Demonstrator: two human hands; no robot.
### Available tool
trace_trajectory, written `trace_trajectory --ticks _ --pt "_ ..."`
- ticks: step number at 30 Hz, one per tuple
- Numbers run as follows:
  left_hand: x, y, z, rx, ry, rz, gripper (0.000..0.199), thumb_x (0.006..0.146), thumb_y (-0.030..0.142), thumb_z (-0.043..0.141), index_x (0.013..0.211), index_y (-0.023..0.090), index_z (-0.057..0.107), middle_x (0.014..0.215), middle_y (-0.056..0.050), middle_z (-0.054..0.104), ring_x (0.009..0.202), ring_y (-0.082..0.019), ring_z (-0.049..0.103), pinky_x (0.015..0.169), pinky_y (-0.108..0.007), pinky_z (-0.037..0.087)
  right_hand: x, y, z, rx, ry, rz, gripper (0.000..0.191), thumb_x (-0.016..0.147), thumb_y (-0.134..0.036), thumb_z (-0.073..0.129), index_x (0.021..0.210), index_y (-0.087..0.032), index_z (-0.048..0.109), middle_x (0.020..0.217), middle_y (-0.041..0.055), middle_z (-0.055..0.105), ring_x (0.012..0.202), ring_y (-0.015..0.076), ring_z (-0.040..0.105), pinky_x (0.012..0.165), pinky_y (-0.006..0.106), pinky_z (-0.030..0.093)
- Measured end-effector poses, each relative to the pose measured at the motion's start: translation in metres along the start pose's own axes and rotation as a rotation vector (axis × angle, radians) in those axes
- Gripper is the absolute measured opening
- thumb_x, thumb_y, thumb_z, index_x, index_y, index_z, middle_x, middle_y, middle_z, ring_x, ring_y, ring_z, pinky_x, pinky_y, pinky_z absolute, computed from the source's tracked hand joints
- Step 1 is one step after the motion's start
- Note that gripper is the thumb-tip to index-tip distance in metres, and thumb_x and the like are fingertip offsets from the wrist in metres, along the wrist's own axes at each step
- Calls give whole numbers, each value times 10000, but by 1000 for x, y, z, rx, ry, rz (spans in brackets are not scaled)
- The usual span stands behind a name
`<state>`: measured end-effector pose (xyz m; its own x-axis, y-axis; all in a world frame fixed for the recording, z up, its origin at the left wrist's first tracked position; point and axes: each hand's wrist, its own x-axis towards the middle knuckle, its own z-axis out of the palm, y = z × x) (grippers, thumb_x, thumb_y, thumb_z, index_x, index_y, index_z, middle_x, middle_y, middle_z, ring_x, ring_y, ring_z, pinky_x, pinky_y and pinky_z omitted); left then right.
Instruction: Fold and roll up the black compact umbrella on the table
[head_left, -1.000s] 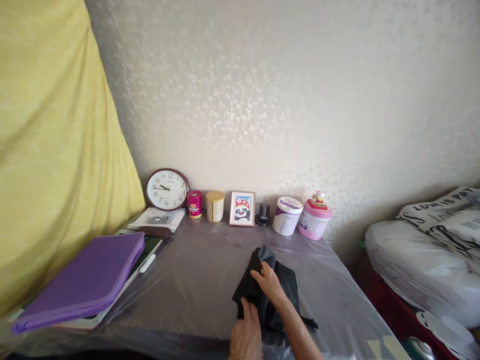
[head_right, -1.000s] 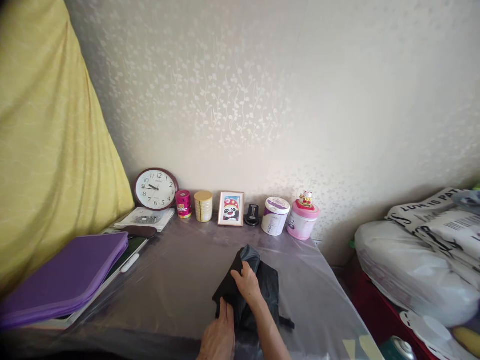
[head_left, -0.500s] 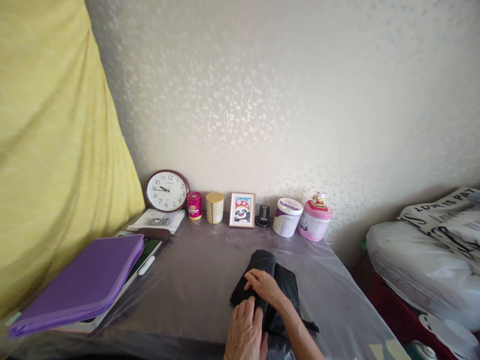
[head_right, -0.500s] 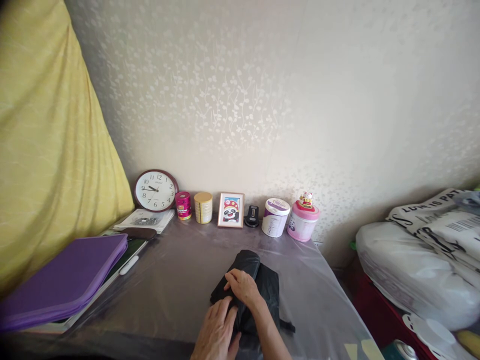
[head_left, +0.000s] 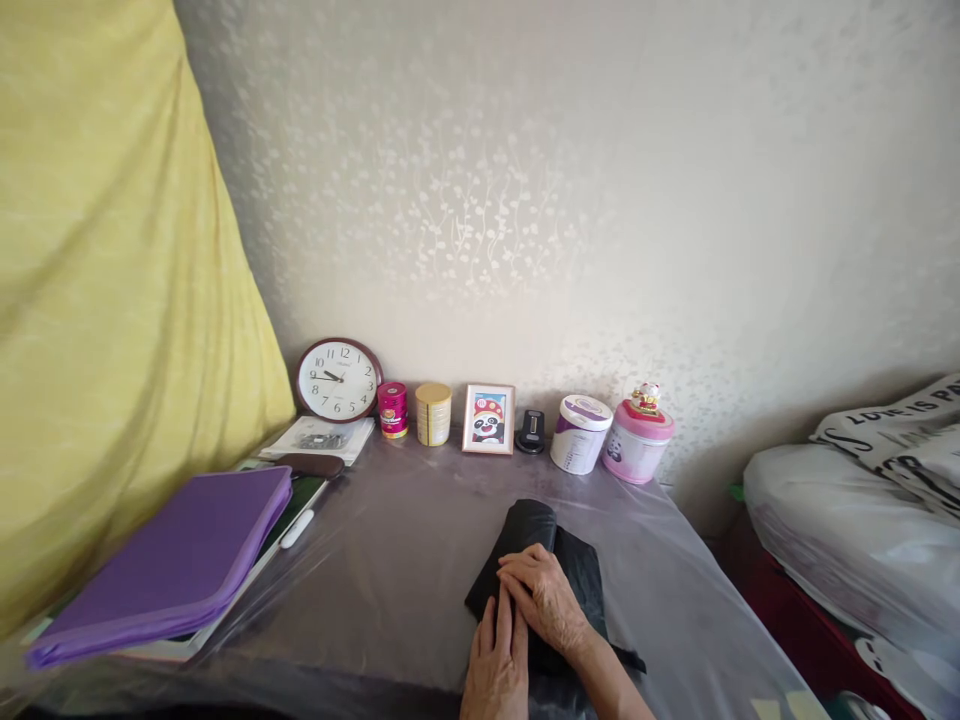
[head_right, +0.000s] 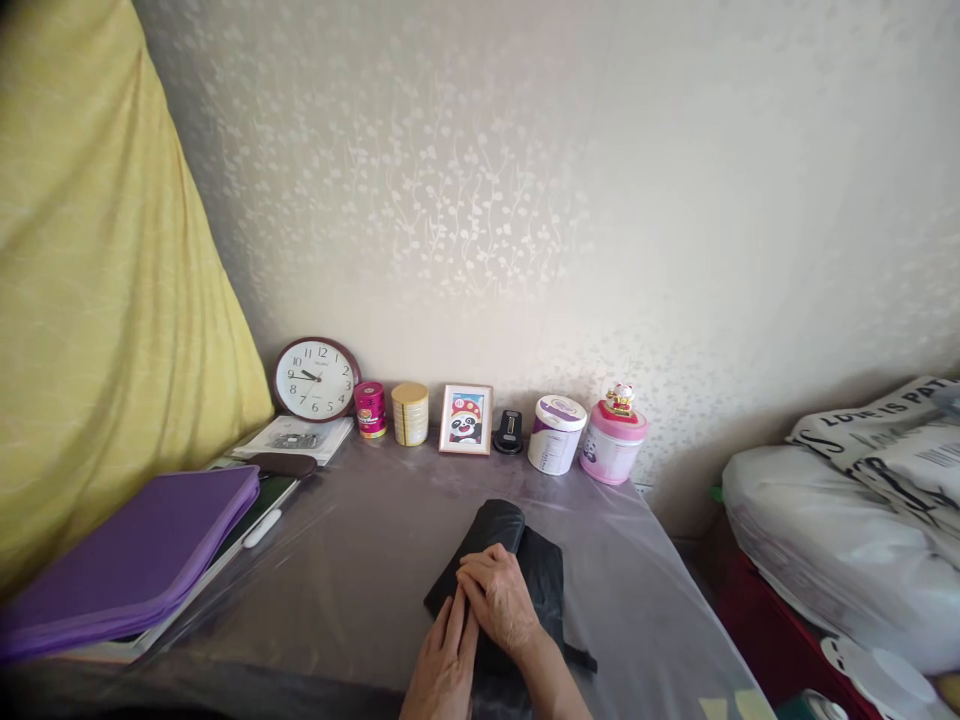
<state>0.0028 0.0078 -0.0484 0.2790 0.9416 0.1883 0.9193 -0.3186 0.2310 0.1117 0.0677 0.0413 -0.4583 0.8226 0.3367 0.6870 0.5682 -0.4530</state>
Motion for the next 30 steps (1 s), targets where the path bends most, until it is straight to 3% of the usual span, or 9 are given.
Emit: trace_trajectory --ticks 4,7,12,17,21,30 --pt "1 6 -12 -39 -119 -93 781 711 20 432 1400 239 135 1470 -103 198 1308 -295 290 1024 -435 349 8 17 4 -77 20 -5 274 899 -280 419 906 -277 693 1072 4 672 1149 211 475 1023 432 252" --pt "2 10 -21 -67 -193 -157 804 719 6 422 1392 286 83 1478 -96 165 1322 -293 258 1012 -458 352 19 33 10 -124 64 69 279 899 -299 410 928 -298 687 1121 -3 651 1209 219 434 1050 491 190" --pt "6 14 -23 -70 -212 -198 783 742 -31 373 1380 309 73 1479 -83 154 1332 -276 229 1021 -421 351 34 69 20 -128 245 237 261 857 -321 452 970 -275 683 1252 43 559 1243 252 397 1021 481 285" --pt "7 9 -26 -60 -234 -179 761 750 -62 310 1381 295 79 1479 -81 147 1333 -275 205 1029 -390 352 40 89 30 -48 377 237 297 838 -352 474 976 -199 688 1265 123 522 1199 258 441 1016 427 339" --pt "1 -7 -38 -58 -285 -164 789 732 -78 294 1389 276 35 1486 -90 94 1339 -274 172 1011 -351 374 49 76 42 -20 426 225 280 825 -349 494 952 -199 694 1232 127 542 1154 263 477 994 431 371" --pt "-29 -58 -65 -9 -317 -231 882 645 -93 329 1392 249 8 1481 -108 22 1351 -270 125 1062 -382 275 83 23 88 33 387 105 257 831 -296 481 963 -208 683 1224 116 553 1162 247 479 988 407 382"
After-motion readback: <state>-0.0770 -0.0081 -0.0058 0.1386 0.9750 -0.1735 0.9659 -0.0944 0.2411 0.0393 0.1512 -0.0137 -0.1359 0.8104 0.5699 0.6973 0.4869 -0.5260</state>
